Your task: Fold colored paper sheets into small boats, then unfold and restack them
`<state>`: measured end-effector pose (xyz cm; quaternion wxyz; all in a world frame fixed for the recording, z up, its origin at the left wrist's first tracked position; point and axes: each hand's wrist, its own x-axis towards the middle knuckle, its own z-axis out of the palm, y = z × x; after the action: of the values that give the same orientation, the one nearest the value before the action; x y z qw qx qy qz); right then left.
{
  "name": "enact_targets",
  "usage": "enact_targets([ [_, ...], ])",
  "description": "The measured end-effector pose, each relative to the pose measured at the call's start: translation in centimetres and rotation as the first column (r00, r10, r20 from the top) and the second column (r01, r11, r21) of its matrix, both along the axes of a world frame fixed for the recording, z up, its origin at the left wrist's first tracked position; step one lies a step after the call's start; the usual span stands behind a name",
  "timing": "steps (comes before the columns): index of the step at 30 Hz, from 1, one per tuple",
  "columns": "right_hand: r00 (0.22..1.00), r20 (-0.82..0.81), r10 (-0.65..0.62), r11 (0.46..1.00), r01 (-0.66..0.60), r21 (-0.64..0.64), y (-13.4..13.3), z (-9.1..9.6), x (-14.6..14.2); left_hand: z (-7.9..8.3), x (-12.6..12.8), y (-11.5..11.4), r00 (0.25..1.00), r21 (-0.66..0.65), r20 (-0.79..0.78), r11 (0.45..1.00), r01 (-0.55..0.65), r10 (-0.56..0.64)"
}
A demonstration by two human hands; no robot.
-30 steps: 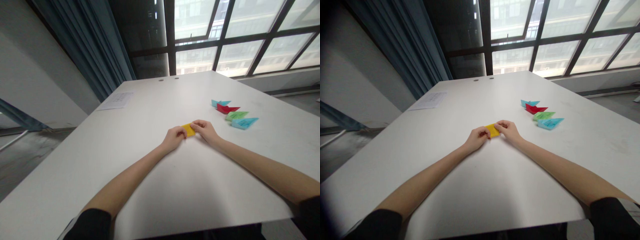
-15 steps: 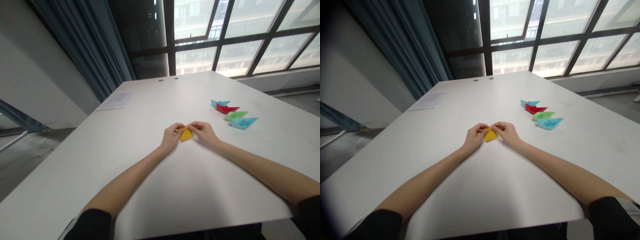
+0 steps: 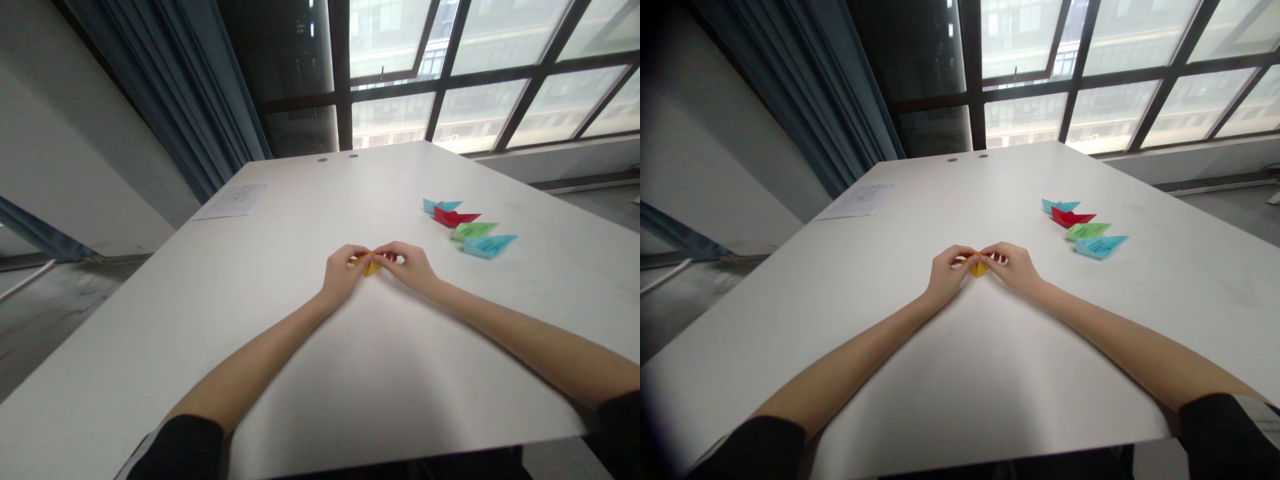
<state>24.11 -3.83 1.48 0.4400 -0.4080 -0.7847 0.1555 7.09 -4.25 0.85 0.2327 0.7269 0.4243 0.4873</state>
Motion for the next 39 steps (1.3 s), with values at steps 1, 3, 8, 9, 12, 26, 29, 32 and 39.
enact_targets([
  [1, 1.000, 0.001, -0.001, 1.000, 0.001, 0.017, -0.02, 0.01, -0.01, 0.03, 0.03, -0.06, 1.000, -0.006, 0.005, 1.000, 0.004, -0.004],
  [3, 1.000, 0.004, 0.003, 0.999, -0.004, 0.036, 0.00, -0.02, 0.02, 0.08, 0.08, -0.22, 1.000, -0.023, 0.018, 1.000, 0.010, -0.010],
  [8, 0.999, 0.030, 0.023, 0.999, -0.024, 0.039, 0.09, -0.19, 0.21, 0.09, 0.10, -0.37, 0.999, -0.054, 0.033, 0.998, 0.013, -0.011],
  [9, 0.999, 0.030, 0.019, 0.999, -0.020, 0.040, 0.11, -0.25, 0.24, 0.06, 0.09, -0.31, 0.999, -0.063, 0.040, 0.998, 0.006, -0.004],
  [12, 0.999, 0.032, 0.018, 0.999, -0.019, 0.030, 0.19, -0.47, 0.34, -0.09, 0.05, -0.07, 0.996, -0.110, 0.082, 0.994, -0.014, 0.023],
  [26, 0.979, 0.176, 0.104, 0.987, -0.123, 0.100, 0.54, -0.47, 0.85, -0.36, -0.02, 0.22, 0.996, -0.192, 0.085, 0.981, 0.001, 0.015],
  [29, 0.973, 0.205, 0.105, 0.981, -0.134, 0.138, 0.64, -0.61, 0.80, -0.45, -0.07, 0.31, 1.000, -0.170, 0.025, 0.985, -0.010, 0.015],
  [32, 0.968, 0.232, 0.098, 0.977, -0.137, 0.161, 0.73, -0.66, 0.80, -0.43, -0.08, 0.28, 1.000, -0.145, -0.014, 0.989, -0.002, 0.000],
  [39, 0.966, 0.248, 0.070, 0.987, -0.103, 0.120, 0.77, -0.80, 0.84, -0.67, -0.35, 0.27, 0.979, 0.018, -0.201, 0.999, -0.030, 0.033],
])
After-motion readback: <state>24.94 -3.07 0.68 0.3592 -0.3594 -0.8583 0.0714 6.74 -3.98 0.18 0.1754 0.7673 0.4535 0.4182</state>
